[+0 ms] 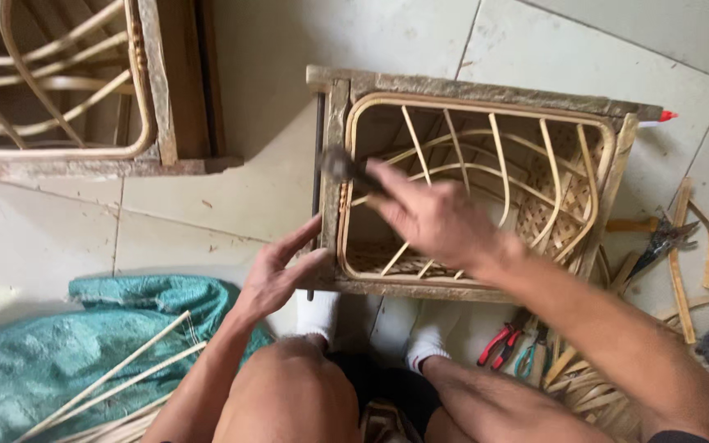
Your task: The person sits on the floor weaving thin bamboo strips into a rectangular basket held in a wooden frame mold, pressing curved ribs into place and tucking strip ends into the woven rim. They use pliers to trim and grip strips and tap strips tight with a hammer, with a glue bottle and scrap strips on the floor beside them.
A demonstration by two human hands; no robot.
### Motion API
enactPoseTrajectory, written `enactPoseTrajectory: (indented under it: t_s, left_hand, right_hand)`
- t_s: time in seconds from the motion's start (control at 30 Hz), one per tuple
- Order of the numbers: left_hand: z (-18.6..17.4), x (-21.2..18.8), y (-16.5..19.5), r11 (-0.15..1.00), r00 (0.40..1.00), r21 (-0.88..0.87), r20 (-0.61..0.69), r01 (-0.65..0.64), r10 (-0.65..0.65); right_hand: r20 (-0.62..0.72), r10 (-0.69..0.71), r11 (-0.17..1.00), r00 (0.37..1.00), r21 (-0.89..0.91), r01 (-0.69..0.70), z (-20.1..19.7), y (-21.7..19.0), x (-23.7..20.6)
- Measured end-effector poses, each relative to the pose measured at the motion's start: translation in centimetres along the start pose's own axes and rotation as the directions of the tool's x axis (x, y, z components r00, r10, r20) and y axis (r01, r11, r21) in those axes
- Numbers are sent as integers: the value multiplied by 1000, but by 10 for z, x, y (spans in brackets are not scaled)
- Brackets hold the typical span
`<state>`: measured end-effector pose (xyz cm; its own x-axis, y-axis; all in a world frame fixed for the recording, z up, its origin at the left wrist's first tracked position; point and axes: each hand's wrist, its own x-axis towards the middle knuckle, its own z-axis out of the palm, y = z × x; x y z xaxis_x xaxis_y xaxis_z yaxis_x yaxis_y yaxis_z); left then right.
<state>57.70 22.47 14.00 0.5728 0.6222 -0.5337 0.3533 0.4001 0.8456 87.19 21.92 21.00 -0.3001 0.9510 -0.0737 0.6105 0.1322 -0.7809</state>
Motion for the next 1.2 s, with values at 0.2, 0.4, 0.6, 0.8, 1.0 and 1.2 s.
enactPoseTrajectory:
  t_s: [0.2,0.4,0.6,0.8,1.0,1.2]
  left_hand:
    - [6,-34,-36,945,936,-326,-328,16,-129]
    - [14,-50,-42,982,890,-153,-456,-113,32]
    - [9,-55,-5,488,672,753,-82,-442,736]
    - [20,-24,22,205,607,611,574,-764,550]
    - [33,-18,23,-25,585,663,677,-748,447]
    - [38,-23,28,50,635,671,671,-740,382]
  right_hand:
    - [73,-128,973,989,-183,140,65,-31,-70]
    - [130,-228,945,965,-208,251,75,-39,-131]
    - [95,-226,952,969,-187,241,62,-32,-167]
    - [45,-31,989,999,-146,38,38,-25,-207]
    - [-173,173,974,970,-118,-195,32,-26,-261]
    - [-412,384,907,826,-1,-422,51,-21,-325]
